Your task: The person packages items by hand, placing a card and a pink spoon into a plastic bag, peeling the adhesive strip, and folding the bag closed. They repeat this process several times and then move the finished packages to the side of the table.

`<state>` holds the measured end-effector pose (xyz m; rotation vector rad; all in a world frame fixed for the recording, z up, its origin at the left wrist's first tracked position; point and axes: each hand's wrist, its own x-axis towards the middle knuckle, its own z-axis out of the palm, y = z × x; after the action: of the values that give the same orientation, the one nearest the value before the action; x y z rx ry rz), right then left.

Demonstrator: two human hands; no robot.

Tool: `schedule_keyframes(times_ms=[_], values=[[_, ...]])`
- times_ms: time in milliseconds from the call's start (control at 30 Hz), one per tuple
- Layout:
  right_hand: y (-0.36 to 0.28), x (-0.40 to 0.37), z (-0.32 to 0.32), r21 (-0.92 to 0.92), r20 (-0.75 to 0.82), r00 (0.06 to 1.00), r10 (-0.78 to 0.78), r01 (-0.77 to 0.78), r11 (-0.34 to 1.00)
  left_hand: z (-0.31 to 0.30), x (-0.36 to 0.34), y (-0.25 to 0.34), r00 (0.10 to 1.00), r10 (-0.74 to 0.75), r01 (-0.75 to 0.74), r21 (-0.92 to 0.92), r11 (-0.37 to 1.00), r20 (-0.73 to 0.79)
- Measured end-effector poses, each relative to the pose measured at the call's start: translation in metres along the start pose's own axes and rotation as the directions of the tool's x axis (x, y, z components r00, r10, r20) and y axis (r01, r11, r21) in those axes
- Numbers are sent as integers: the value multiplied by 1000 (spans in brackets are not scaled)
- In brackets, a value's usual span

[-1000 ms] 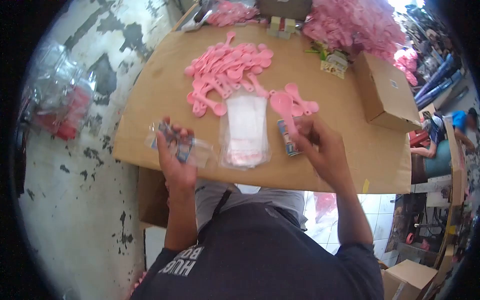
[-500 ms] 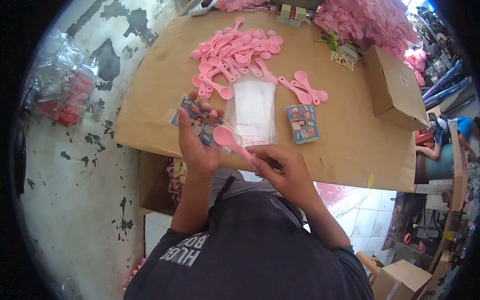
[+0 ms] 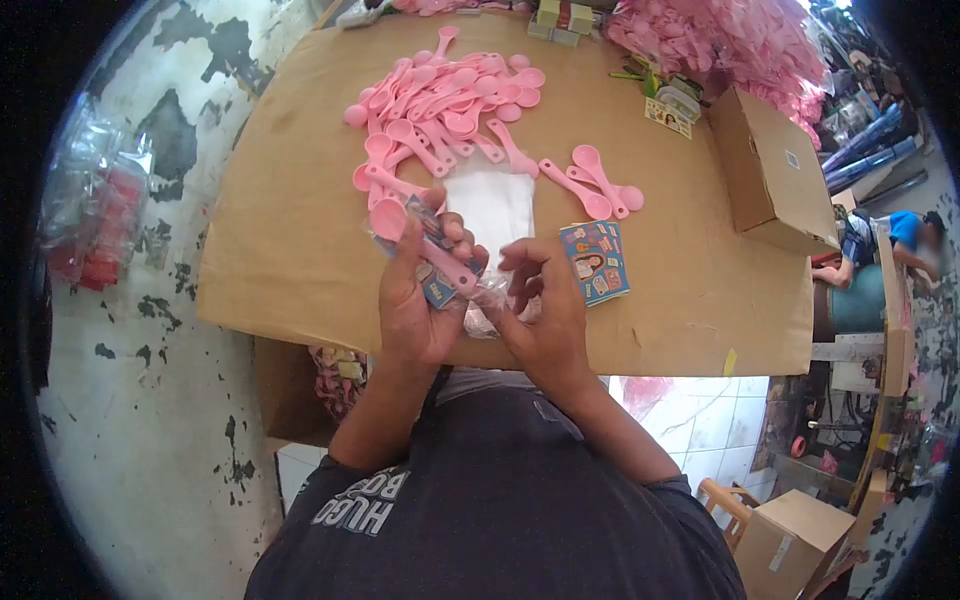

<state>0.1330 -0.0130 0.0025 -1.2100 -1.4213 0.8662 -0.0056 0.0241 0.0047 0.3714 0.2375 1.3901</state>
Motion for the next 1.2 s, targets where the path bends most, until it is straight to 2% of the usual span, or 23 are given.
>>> schedule_keyframes(times_ms=[67,100,133,167,200,233,300,333,367,433,467,567,600,633,700,767,833,867,900,967,1033,1100,1200], values=[[-11,7,4,-98,-135,952,-275,263,960,-2,3,3,1000,2,-2,24,1000,-25],[-11,9,0,-94,-121,954,-276,265,960,-6,5,4,997,-53,52,-10,999,-48],[-9,9,-10,-236,42,892,-451,447,863,-10,5,5,991,-115,112,-43,993,-71],[-9,9,-17,-335,221,783,-581,621,709,-14,8,6,991,-111,108,-42,993,-78],[-18,8,-21,-271,280,755,-594,655,705,-19,11,9,984,-141,134,-70,988,-112],[-17,5,-26,-270,274,759,-591,650,710,-24,14,12,974,-176,163,-97,982,-144],[-15,2,-38,-24,181,818,-547,559,829,-24,18,18,975,-166,166,-13,986,-146],[-16,1,-43,-39,138,890,-434,442,896,-17,18,22,967,-210,204,-53,977,-143],[-15,5,-44,-42,131,891,-434,442,896,-9,19,25,957,-254,243,-93,966,-137],[-12,20,-43,-399,154,857,-492,509,763,5,18,25,947,-305,296,-91,951,-99],[-11,23,-41,-404,145,859,-491,505,763,9,17,22,935,-350,343,-90,935,-66],[-12,27,-32,-492,302,799,-521,598,633,0,8,8,891,-451,450,-33,892,-43],[-10,28,-31,-413,291,804,-519,595,690,7,6,4,905,-419,420,-4,908,-73],[-12,29,-34,-417,285,805,-520,593,689,8,7,4,904,-423,424,0,906,-69],[-21,33,-41,-236,243,828,-505,556,797,7,7,9,902,-430,431,46,901,-42],[-26,32,-49,-158,213,866,-452,488,859,6,8,15,912,-409,403,125,907,24],[-24,25,-61,-46,179,926,-332,345,937,10,9,15,982,-190,174,418,892,-3],[-20,20,-66,-10,165,950,-266,272,962,13,9,17,987,-162,130,523,842,15],[-19,20,-65,-14,160,952,-261,266,964,12,9,17,985,-170,138,522,842,14],[-17,20,-61,-54,149,975,-166,176,983,9,6,14,934,-307,133,623,771,181],[-12,16,-58,0,160,986,-55,55,998,18,3,9,939,-304,134,640,757,163],[-8,15,-58,69,182,983,27,-40,997,20,2,6,954,-297,170,752,637,36],[-5,11,-58,190,172,982,76,-108,976,22,-1,0,961,-278,193,727,659,-2]])
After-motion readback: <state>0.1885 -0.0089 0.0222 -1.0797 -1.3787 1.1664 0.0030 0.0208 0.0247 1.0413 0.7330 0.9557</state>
